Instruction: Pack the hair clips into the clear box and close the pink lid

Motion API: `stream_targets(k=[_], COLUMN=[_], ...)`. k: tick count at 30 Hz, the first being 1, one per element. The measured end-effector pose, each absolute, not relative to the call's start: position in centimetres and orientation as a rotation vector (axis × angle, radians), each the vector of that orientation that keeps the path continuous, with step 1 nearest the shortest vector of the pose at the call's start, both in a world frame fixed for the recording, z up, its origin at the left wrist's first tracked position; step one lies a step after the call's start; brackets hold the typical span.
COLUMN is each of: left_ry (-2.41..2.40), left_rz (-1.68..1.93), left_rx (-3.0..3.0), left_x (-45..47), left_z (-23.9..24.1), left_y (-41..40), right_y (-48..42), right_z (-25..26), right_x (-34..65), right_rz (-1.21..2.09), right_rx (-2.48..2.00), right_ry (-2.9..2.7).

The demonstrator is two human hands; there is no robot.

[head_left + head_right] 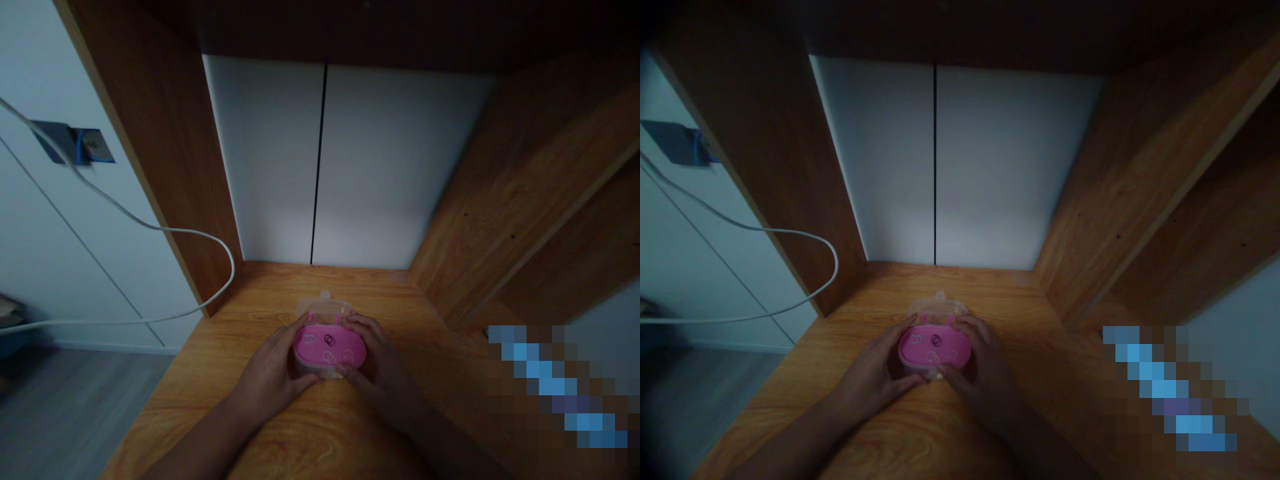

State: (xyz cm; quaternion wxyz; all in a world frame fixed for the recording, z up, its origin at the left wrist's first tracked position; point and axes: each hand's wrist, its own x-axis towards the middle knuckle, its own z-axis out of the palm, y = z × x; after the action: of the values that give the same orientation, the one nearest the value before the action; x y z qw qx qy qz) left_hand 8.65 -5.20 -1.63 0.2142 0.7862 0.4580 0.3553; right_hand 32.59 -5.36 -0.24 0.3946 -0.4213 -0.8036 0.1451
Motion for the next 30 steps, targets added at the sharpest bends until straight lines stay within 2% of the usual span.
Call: stream_targets(k=[6,13,21,30], left_ry=[1.248,1.046,0.669,0.499], left_rz=[0.955,1.034,1.271,1.467], left_rx=[2.205,2.116,1.551,0.710], left_x=[8.4,8.3,7.7,6.1], left_z=[-1.0,1.3,0.7,0.8], left_y=[-5.4,-5.9,-5.1,-3.1], right_y=[-5.3,-5.8,-6.3,-5.6], right_z=[-0.3,0.0,-0.3,-0.3], right_x=[32.6,32.6,32.6,32.4], right_rz=[0.377,0.233,0.310,0.178], right_rx=[-1.029,-0.992,-0.943,-0.874], right_ry=[-1.975,-2.027,-2.031,-2.093])
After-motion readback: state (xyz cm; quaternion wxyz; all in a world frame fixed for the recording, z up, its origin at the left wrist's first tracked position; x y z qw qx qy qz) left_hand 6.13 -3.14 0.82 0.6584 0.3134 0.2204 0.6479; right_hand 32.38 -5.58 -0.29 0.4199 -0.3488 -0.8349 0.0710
